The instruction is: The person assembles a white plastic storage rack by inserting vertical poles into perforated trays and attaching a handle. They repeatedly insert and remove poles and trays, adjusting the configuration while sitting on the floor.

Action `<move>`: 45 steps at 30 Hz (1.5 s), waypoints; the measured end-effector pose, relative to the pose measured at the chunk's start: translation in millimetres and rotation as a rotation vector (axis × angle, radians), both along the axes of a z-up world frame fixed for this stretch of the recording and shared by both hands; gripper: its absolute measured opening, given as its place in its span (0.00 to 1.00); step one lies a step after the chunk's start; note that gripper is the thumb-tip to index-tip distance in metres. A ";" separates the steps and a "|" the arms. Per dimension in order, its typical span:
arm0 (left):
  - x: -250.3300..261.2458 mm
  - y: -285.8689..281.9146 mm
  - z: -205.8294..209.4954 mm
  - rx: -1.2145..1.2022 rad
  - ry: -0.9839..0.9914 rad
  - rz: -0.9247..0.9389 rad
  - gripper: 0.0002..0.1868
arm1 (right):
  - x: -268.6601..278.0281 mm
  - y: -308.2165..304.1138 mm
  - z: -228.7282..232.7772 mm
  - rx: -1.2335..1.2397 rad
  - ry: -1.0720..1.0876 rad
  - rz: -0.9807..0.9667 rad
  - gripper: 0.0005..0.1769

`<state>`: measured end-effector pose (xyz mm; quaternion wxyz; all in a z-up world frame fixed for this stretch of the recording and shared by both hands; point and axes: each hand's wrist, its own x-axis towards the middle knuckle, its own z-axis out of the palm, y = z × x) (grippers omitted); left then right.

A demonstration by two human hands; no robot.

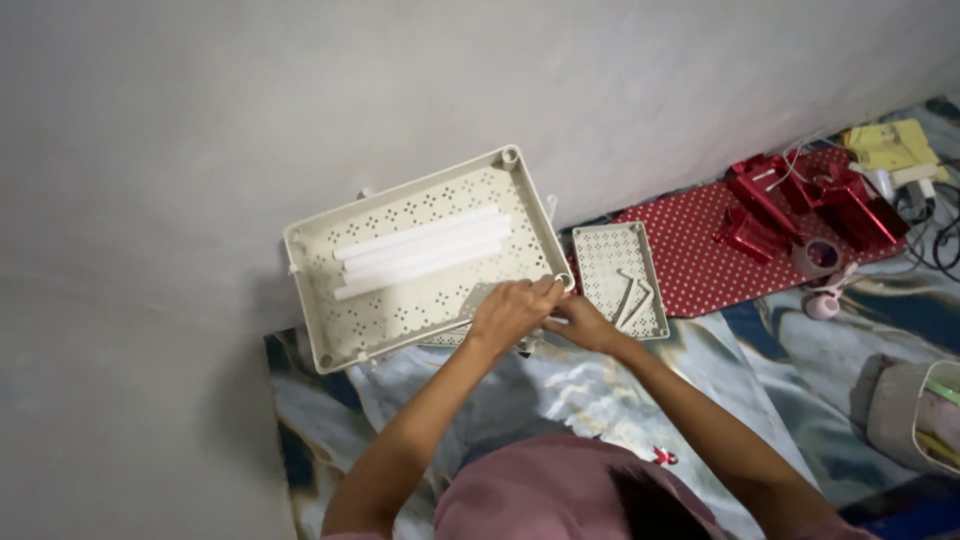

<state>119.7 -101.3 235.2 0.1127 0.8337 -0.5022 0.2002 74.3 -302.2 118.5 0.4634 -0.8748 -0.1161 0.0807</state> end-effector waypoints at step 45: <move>-28.4 88.9 -133.0 -0.261 0.361 0.261 0.31 | -80.9 -182.1 -108.4 0.805 0.391 -1.163 0.26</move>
